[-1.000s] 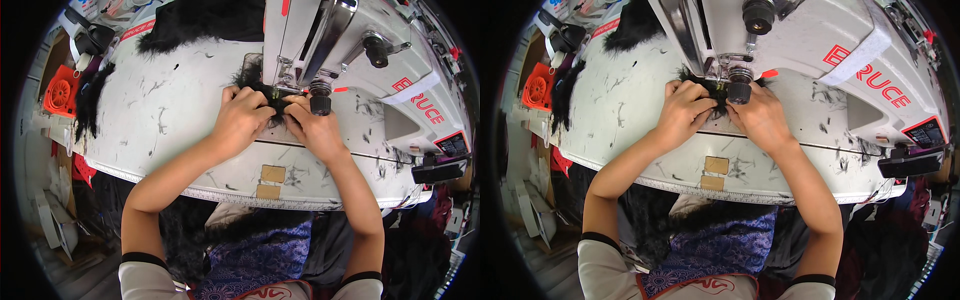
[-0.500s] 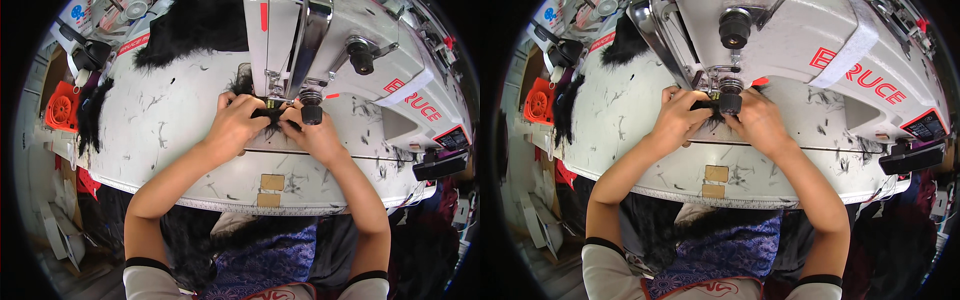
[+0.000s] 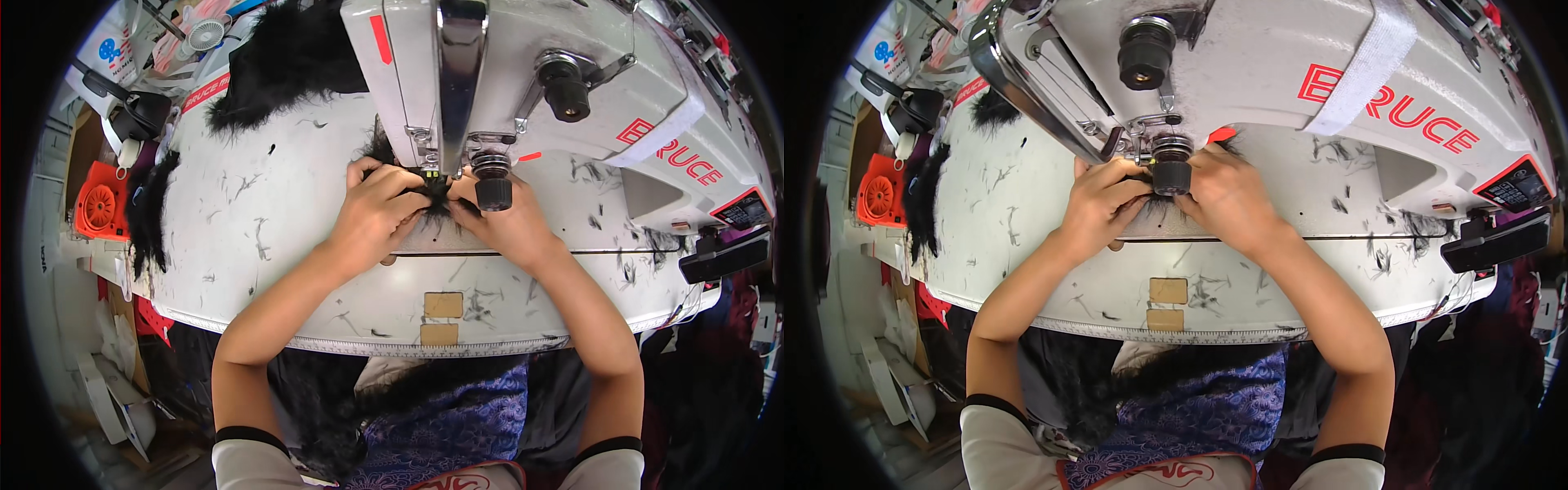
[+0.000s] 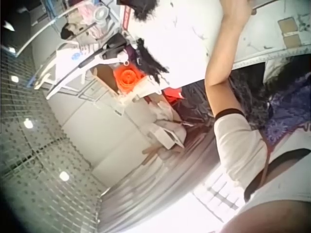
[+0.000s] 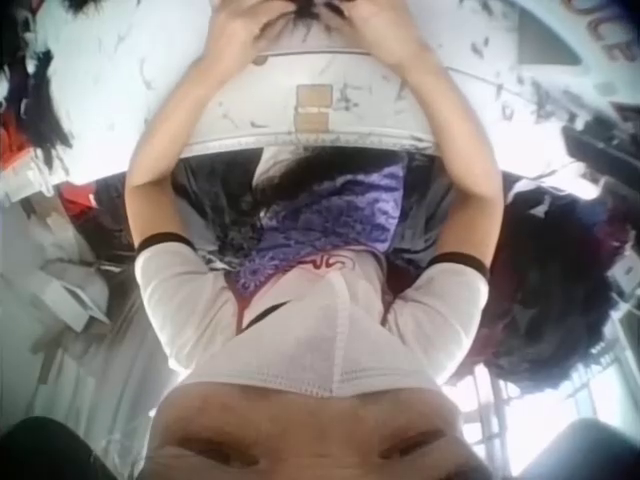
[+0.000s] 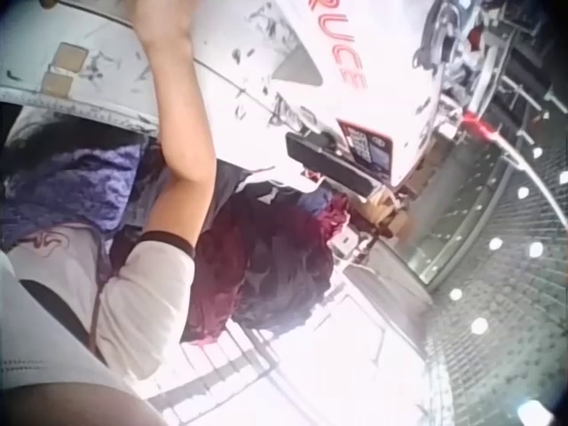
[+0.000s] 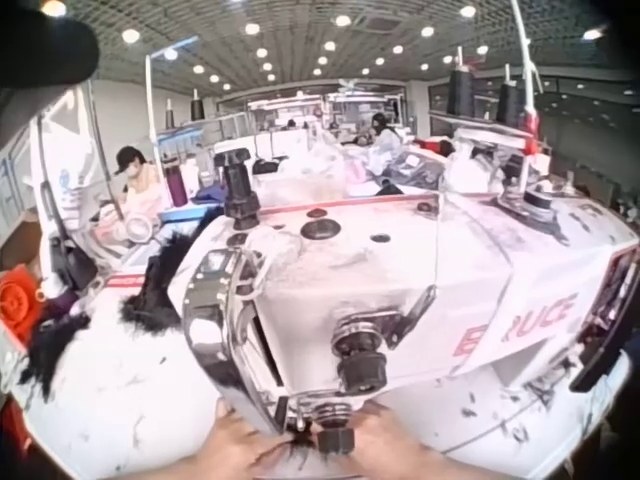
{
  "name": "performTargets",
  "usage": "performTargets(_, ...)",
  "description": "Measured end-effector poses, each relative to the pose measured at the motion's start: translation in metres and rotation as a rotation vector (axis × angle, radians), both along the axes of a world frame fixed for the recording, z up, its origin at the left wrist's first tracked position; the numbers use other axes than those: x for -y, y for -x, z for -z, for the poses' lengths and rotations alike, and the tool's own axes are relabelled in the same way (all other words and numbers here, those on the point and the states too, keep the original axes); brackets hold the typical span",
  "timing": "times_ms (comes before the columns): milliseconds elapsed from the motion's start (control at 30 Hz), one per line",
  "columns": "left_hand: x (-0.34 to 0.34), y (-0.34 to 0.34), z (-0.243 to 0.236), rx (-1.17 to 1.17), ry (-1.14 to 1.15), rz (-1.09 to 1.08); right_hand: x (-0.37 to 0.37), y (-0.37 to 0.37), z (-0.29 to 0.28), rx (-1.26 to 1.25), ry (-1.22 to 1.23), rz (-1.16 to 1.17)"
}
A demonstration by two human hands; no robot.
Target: Sewing black faux fur material using an industrial sewing machine.
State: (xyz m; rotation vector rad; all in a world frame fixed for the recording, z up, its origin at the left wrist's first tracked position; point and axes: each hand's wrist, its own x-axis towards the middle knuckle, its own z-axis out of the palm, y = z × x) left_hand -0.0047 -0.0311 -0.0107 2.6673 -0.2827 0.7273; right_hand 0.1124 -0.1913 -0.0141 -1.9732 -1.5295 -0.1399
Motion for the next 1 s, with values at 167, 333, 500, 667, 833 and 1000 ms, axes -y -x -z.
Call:
performTargets(167,0.0,-0.002,0.002,-0.017,0.083,0.024,0.001,0.0,0.001,-0.033,0.019,0.001)
performTargets(333,0.004,-0.002,-0.003,-0.081,0.165,-0.011,-0.001,0.002,0.003,-0.024,0.029,0.013)
performTargets(500,0.01,0.001,-0.005,-0.132,0.106,-0.11,-0.002,0.002,0.004,0.041,-0.005,-0.005)
performTargets(667,0.012,0.001,-0.007,-0.115,0.008,-0.154,-0.005,0.003,0.004,0.097,-0.003,0.002)
performTargets(833,0.013,0.0,-0.003,-0.074,0.029,-0.137,-0.005,0.005,0.0,0.139,0.067,0.007)
performTargets(1000,0.004,0.0,0.001,-0.029,0.018,-0.084,-0.003,0.004,0.007,0.215,-0.006,-0.032)
